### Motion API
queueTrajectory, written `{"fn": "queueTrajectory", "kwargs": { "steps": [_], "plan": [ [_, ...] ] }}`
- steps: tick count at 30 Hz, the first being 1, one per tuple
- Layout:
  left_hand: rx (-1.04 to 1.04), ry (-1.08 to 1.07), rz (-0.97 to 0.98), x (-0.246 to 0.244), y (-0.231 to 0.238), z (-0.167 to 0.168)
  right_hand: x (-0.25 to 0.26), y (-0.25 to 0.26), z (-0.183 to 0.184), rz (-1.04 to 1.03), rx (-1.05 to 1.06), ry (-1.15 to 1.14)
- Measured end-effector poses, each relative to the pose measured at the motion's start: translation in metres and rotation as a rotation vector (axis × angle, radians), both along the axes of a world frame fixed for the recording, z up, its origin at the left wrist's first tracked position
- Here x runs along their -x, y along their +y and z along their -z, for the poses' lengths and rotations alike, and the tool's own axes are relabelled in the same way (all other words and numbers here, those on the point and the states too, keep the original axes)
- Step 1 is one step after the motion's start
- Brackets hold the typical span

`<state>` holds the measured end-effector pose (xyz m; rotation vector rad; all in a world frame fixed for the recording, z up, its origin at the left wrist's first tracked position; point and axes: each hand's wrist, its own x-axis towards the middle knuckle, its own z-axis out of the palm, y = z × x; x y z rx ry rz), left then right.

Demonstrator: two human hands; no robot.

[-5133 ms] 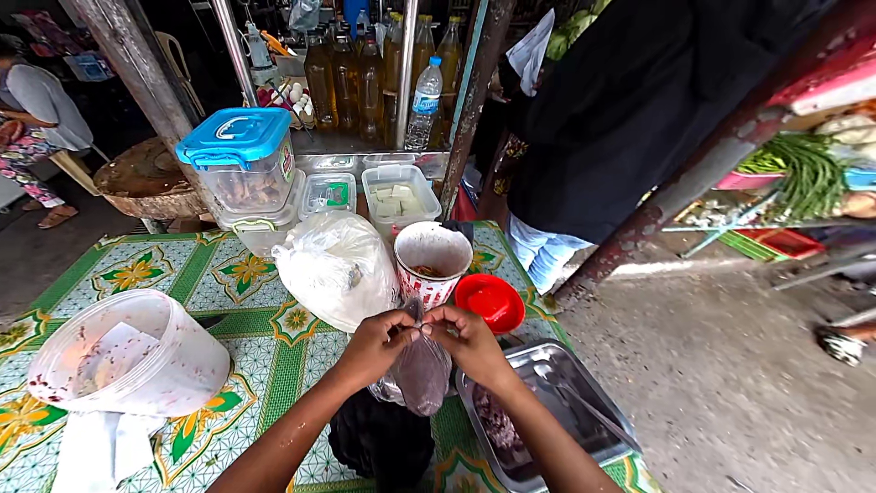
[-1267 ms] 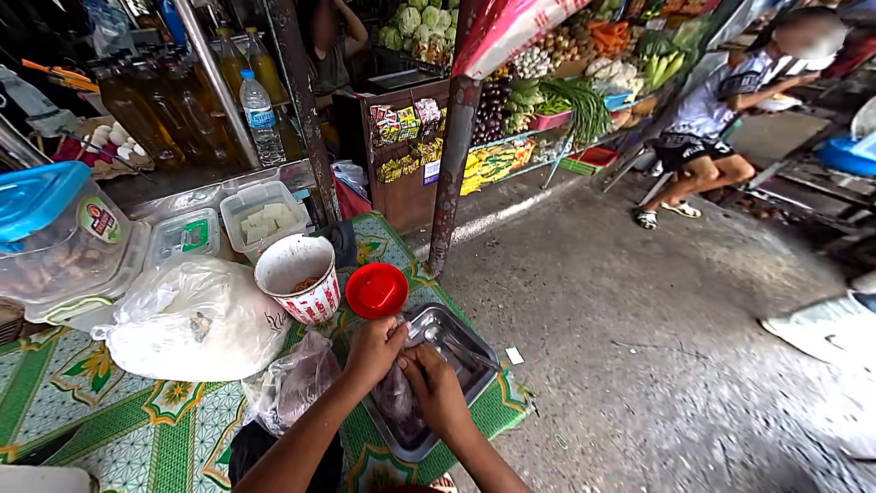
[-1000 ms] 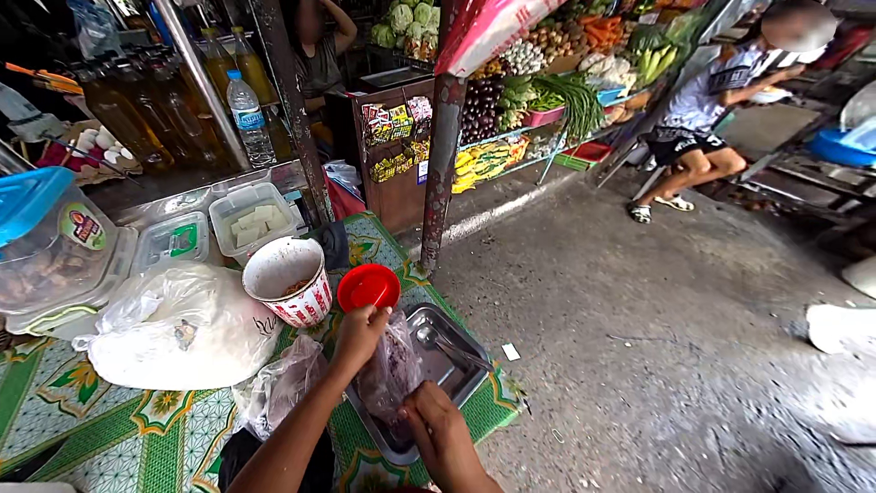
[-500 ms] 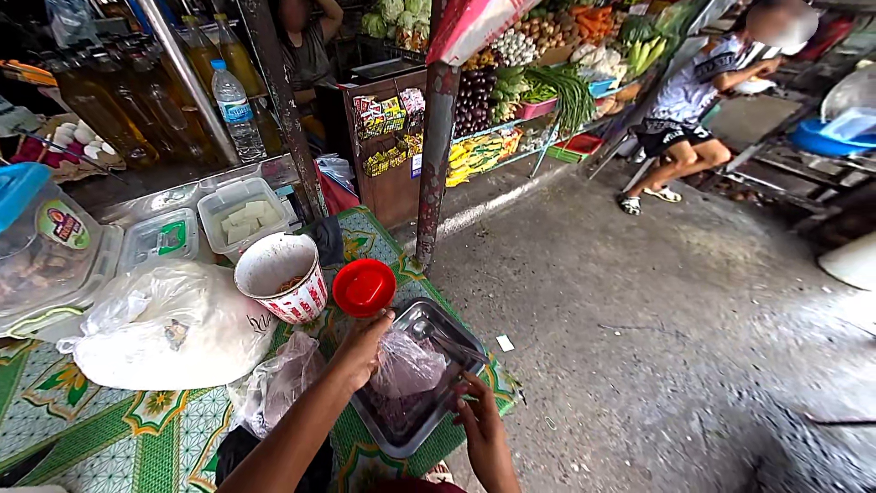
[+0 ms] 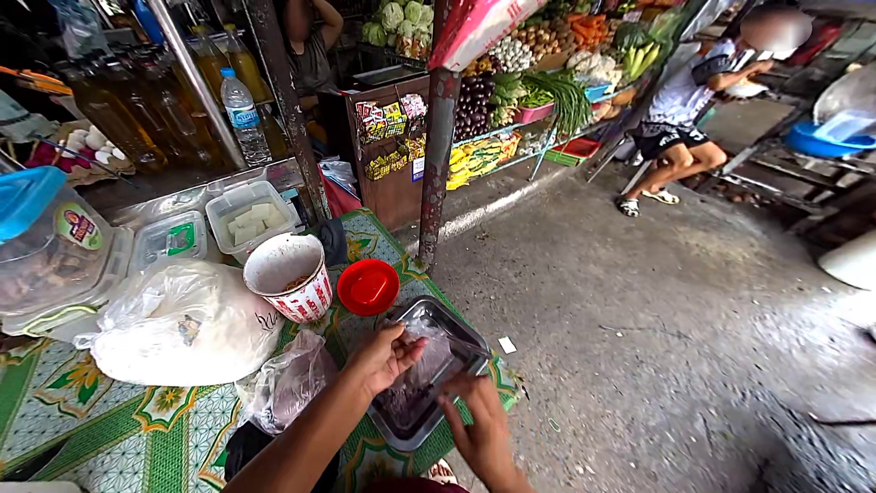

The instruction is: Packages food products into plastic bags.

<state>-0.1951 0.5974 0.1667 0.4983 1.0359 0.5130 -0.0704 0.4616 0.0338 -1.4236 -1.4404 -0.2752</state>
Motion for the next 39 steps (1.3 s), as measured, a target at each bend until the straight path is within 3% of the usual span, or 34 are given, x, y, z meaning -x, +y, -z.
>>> {"fn": "queueTrajectory", "kwargs": {
  "steps": [3,5,8,10,14,23,27,30,34,39],
  "plan": [
    [0.067,-0.092,-0.096,-0.007,-0.014,-0.007,0.025,-0.011,0.028,0.058,0.075,0.187],
    [0.119,-0.12,-0.138,-0.011,-0.021,-0.011,0.037,-0.019,0.026,0.118,0.349,0.405],
    [0.174,-0.166,-0.157,-0.017,-0.031,-0.013,0.034,-0.021,0.013,0.041,0.734,0.683],
    [0.189,-0.193,-0.152,-0.021,-0.038,-0.013,0.03,-0.016,0.007,-0.004,0.757,0.841],
    [0.194,-0.239,-0.152,-0.024,-0.04,-0.016,0.025,-0.008,0.002,-0.05,0.559,1.148],
    [0.186,-0.285,-0.248,-0.004,-0.004,0.01,-0.038,0.031,-0.039,-0.065,0.35,0.896],
    [0.211,-0.256,-0.191,0.017,-0.001,0.044,-0.048,0.055,-0.063,-0.202,0.45,0.891],
    [0.185,-0.125,-0.027,0.029,0.002,0.071,-0.042,0.069,-0.073,-0.253,0.564,0.842],
    [-0.124,0.176,0.394,0.048,0.014,0.094,-0.033,0.076,-0.098,-0.302,0.605,0.756],
    [-0.653,0.405,0.664,0.054,0.022,0.054,-0.036,0.087,-0.131,-0.282,0.734,0.612]
  ]
}}
